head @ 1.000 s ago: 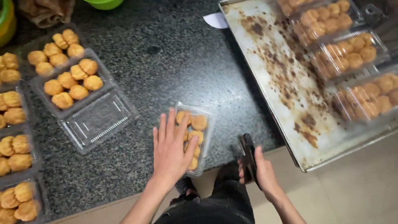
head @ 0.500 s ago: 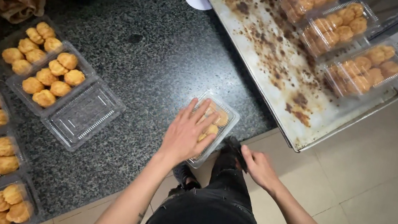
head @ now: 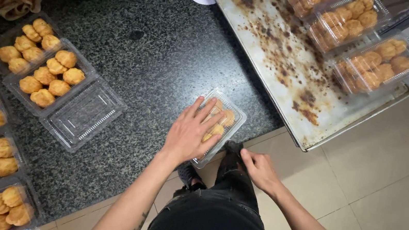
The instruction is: Stapling plastic containers filled with pastries to seal them and then placing them on a metal tray.
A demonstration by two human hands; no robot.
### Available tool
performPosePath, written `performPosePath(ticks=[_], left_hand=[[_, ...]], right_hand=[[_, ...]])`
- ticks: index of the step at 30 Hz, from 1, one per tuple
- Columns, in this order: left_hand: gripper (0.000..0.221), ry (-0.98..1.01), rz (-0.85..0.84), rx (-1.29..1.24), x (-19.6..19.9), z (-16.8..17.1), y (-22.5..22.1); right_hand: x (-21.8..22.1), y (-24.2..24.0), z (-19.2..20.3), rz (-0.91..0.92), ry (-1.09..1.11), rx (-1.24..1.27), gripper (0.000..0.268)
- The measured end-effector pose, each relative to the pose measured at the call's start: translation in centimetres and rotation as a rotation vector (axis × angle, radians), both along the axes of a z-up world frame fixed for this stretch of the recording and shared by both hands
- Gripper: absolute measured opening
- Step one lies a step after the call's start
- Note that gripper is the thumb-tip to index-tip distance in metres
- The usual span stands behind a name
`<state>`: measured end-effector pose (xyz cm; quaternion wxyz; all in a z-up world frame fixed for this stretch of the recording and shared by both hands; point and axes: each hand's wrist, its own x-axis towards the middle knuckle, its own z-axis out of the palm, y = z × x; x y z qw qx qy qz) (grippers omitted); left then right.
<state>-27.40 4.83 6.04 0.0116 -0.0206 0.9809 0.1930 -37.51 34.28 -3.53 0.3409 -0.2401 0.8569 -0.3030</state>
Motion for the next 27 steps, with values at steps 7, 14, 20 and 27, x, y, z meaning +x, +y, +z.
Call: performPosePath(ticks=[7, 14, 20, 27], left_hand=[[0.068, 0.004, 0.003, -0.007, 0.0, -0.1, 0.1], [0.069, -0.002, 0.014, 0.009, -0.1, -0.1, 0.2], [0.068, 0.025, 0.011, 0.006, 0.0, -0.1, 0.2], [0.065, 0.075, 0.03, -0.009, 0.1, -0.4, 0.5]], right_hand=[[0.5, -1.4, 2.8, -0.01, -0.034, -0.019, 0.077], [0.5, -2.0, 3.1, 0.025, -0.029, 0.03, 0.077], [1.0, -2.6, 3.9, 0.016, -0.022, 0.033, 0.078], [1.3, -2.6, 2.1, 0.015, -0.006, 0.091, 0.077]])
